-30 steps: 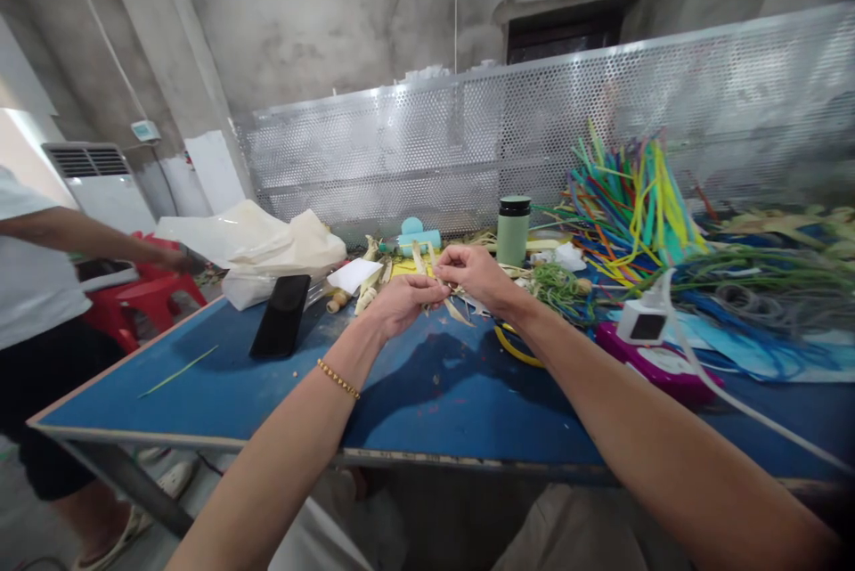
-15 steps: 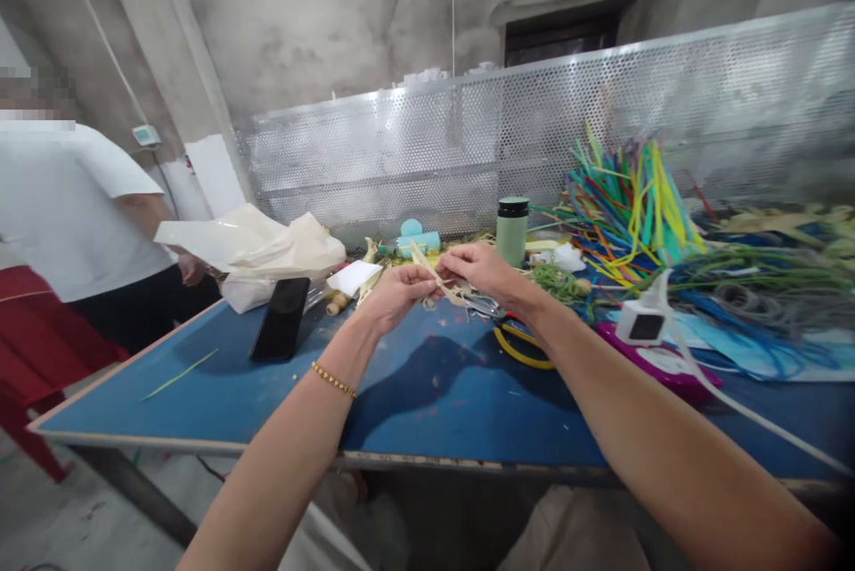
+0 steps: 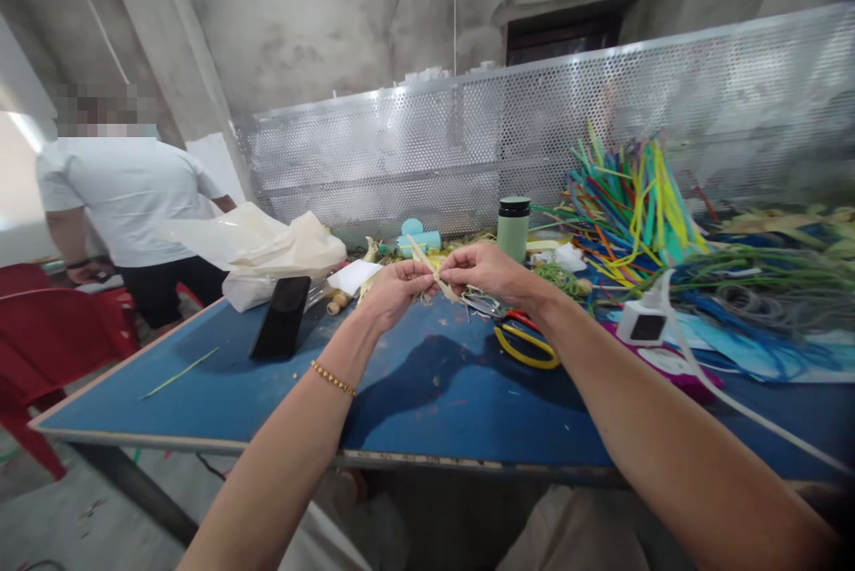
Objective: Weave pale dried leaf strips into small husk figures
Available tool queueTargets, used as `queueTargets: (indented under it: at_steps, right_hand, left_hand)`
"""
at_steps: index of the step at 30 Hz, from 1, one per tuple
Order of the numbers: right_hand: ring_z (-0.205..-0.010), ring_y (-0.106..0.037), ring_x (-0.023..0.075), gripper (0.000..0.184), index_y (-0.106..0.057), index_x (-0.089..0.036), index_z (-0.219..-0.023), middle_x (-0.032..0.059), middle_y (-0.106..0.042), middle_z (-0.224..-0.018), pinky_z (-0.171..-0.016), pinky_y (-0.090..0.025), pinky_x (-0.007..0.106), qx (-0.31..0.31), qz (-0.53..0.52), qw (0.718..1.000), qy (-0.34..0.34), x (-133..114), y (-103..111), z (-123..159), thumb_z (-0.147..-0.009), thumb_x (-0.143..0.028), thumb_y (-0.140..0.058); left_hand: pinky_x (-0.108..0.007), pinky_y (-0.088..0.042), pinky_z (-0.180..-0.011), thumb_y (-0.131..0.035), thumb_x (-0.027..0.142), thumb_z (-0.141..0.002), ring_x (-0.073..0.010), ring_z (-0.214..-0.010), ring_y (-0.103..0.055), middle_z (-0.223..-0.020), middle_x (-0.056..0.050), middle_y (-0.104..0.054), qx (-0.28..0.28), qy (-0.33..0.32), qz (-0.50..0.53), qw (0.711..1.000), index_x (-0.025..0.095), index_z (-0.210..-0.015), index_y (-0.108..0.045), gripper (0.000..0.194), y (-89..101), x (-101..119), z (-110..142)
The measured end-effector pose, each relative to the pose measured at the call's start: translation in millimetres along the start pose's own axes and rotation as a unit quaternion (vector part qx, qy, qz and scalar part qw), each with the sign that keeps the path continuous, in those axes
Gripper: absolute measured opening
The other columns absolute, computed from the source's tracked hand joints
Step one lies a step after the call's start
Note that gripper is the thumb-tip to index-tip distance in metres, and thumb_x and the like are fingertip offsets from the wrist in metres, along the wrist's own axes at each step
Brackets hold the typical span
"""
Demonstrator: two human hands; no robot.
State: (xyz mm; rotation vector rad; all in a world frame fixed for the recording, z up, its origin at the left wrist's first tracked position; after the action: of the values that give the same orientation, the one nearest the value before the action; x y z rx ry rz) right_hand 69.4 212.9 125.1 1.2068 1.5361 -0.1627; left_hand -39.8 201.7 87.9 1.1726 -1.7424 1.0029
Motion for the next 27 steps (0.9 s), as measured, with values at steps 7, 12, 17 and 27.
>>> queueTargets:
  at_steps: [7,12,17,27]
  right_hand:
    - [-0.051,-0.052,0.0091,0.011,-0.065,-0.015,-0.071,-0.0011,-0.061,-0.056,-0.049,-0.041,0.022,0.017,0.005,1.000,-0.005,-3,0,-1,-0.071,-0.026,-0.066]
    - [-0.053,-0.053,0.0095,0.010,-0.064,-0.015,-0.072,-0.0007,-0.062,-0.061,-0.051,-0.042,0.022,0.009,0.012,1.000,-0.001,-6,-2,1,-0.073,-0.025,-0.063]
    - [-0.058,-0.053,0.0106,0.017,-0.066,-0.015,-0.074,0.0001,-0.063,-0.065,-0.055,-0.039,0.024,0.018,0.095,0.994,0.043,-7,4,-2,-0.078,-0.030,-0.061]
    - [-0.090,-0.058,0.0228,0.007,-0.070,-0.018,-0.077,0.0096,-0.067,-0.093,-0.080,-0.040,0.034,0.219,0.357,0.896,0.146,-38,23,7,-0.079,-0.023,-0.066]
  left_hand:
    - [-0.028,-0.045,-0.069,-0.081,0.017,-0.063,-0.0113,-0.062,-0.061,-0.067,-0.002,-0.066,0.001,-0.009,0.029,1.000,0.012,-0.073,-0.065,0.019,0.7,-2,-1]
    - [-0.027,-0.045,-0.070,-0.081,0.016,-0.063,-0.0122,-0.065,-0.063,-0.067,-0.004,-0.067,-0.006,0.009,0.045,0.999,0.011,-0.074,-0.066,0.019,0.6,-3,-1]
    - [-0.028,-0.045,-0.071,-0.080,0.020,-0.065,-0.0137,-0.067,-0.063,-0.071,-0.007,-0.070,-0.026,0.022,0.007,0.999,0.009,-0.080,-0.070,0.021,-2.7,-1,1]
    - [-0.028,-0.044,-0.065,-0.076,0.021,-0.067,-0.0150,-0.065,-0.061,-0.072,-0.010,-0.071,0.063,-0.017,-0.115,0.991,0.009,-0.077,-0.074,0.016,13.2,3,-2]
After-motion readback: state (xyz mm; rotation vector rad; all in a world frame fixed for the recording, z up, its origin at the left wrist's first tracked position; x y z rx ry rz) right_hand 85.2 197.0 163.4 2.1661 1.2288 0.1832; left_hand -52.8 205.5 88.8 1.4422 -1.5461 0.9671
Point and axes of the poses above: each hand's wrist, its own z-axis away from the middle knuckle, its own y-axis out of the back of the hand, x = y × z, the point moved 9 cm from there along -z, towards the middle knuckle
